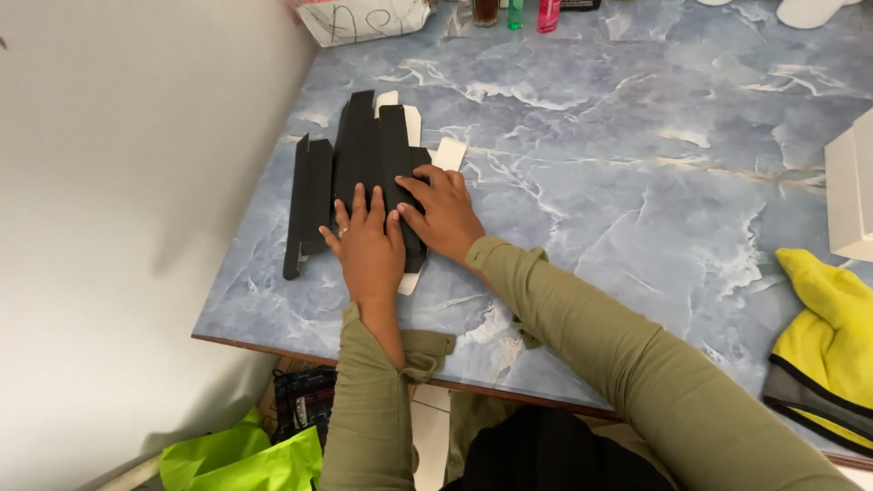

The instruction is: Folding flat cardboard templates into perfume boxes and wiping them clean with a cloth.

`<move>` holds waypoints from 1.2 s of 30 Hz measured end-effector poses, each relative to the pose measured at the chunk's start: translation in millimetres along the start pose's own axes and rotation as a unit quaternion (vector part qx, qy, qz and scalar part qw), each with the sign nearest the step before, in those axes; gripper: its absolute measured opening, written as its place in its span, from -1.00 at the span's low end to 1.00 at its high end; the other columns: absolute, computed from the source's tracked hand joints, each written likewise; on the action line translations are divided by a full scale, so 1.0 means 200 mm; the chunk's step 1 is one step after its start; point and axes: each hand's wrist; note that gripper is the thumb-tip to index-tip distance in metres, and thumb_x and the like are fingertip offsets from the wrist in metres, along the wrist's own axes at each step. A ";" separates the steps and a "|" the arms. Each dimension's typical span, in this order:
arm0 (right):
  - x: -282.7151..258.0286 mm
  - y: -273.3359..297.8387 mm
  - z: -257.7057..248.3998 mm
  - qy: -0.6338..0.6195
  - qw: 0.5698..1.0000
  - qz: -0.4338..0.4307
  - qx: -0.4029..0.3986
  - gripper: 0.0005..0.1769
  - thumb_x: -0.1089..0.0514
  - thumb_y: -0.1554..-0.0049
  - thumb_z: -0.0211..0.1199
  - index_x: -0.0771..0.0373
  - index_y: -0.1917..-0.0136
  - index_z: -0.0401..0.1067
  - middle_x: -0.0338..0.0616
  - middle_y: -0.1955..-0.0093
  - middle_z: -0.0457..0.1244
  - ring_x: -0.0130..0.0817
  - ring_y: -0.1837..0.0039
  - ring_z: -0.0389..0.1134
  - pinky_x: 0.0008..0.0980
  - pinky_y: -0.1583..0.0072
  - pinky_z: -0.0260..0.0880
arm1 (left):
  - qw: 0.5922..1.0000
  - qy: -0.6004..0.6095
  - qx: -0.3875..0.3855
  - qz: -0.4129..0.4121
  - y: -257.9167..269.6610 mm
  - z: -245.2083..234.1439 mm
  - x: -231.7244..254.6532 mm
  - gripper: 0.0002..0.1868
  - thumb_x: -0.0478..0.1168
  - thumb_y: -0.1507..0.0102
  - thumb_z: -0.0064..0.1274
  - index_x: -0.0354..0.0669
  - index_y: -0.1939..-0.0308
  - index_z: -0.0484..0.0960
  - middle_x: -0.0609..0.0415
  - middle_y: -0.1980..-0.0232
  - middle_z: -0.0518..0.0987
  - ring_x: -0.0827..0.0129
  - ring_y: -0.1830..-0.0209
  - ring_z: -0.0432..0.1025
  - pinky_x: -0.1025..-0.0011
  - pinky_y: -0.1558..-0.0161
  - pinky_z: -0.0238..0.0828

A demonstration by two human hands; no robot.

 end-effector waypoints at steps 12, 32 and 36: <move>-0.04 0.03 -0.08 -0.072 0.993 -0.045 0.088 -0.49 -0.17 -0.35 0.11 -0.13 -0.52 0.29 -0.13 -0.39 0.18 -0.11 -0.40 0.14 -0.11 -0.45 0.02 | 0.996 0.040 0.085 0.004 0.01 -0.05 0.01 -0.55 0.05 -0.49 -0.29 0.10 -0.38 0.49 0.12 -0.48 0.37 -0.10 -0.47 0.22 -0.55 -0.30 -0.12; 0.07 0.25 -0.50 -0.108 0.973 -0.074 0.192 -0.57 -0.02 -0.36 0.09 0.15 -0.42 0.33 -0.12 -0.31 0.25 -0.16 -0.43 0.19 -0.14 -0.44 -0.02 | 0.871 0.082 0.323 0.361 0.18 -0.08 0.29 -0.76 0.02 -0.36 -0.07 0.31 0.19 0.76 0.43 -0.03 0.67 0.24 -0.24 0.46 -0.03 -0.41 0.06; 0.18 0.35 -0.75 -0.058 0.968 -0.068 0.236 -0.59 -0.06 -0.37 0.10 0.17 -0.37 0.36 -0.09 -0.29 0.26 -0.13 -0.35 0.22 -0.13 -0.43 -0.01 | 0.854 0.147 0.249 0.433 0.28 0.03 0.51 -0.79 0.04 -0.34 -0.08 0.32 0.25 0.69 0.52 0.03 0.65 0.44 -0.21 0.46 0.14 -0.39 0.09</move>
Point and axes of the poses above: each hand's wrist, its own y-axis away from the middle knuckle, its own z-axis out of the palm, x = y × z
